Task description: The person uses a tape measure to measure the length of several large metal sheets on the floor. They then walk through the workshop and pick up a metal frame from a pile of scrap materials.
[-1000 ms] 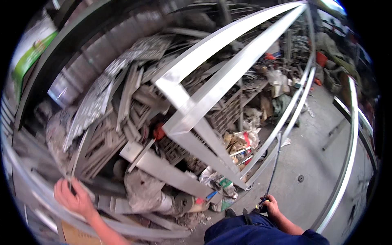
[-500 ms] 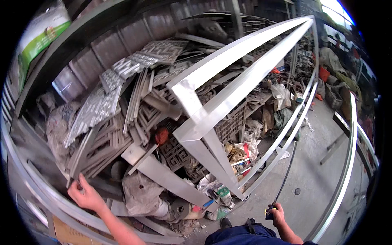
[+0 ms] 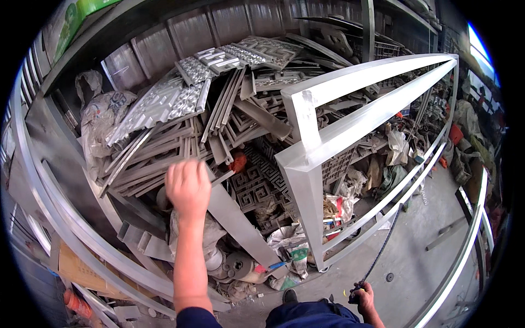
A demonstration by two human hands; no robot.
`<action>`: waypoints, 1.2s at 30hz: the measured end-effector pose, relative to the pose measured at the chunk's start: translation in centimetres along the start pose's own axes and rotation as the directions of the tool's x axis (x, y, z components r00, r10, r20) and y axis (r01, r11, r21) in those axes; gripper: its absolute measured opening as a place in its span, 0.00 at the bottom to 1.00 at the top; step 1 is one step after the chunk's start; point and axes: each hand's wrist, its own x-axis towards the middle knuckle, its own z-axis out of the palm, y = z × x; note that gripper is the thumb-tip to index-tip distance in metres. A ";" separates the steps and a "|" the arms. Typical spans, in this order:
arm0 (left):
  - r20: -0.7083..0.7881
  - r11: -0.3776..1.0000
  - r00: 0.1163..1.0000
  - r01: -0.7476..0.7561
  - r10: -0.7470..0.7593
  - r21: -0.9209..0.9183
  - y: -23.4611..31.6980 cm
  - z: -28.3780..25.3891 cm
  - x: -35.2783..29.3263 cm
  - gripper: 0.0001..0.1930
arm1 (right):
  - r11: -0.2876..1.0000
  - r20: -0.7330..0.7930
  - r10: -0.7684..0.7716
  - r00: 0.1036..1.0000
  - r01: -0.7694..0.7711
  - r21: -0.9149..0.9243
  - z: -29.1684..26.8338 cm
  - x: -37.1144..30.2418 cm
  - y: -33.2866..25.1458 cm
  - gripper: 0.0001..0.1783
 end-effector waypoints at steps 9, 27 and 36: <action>0.634 0.848 0.749 -0.195 -0.195 0.492 -0.3 7.5 4.9 0.07 | 0.995 -0.177 -0.049 0.983 0.064 0.079 -1.4 -1.9 1.4 0.23; 0.370 0.918 0.929 -0.173 0.032 0.356 8.2 7.6 16.4 0.09 | 0.999 -0.100 -0.002 0.995 0.007 0.048 -3.6 3.5 4.0 0.23; 0.349 0.853 0.937 -0.191 0.011 0.486 9.6 11.9 33.0 0.07 | 0.990 -0.090 -0.085 0.992 0.095 0.105 -7.7 12.0 -1.7 0.24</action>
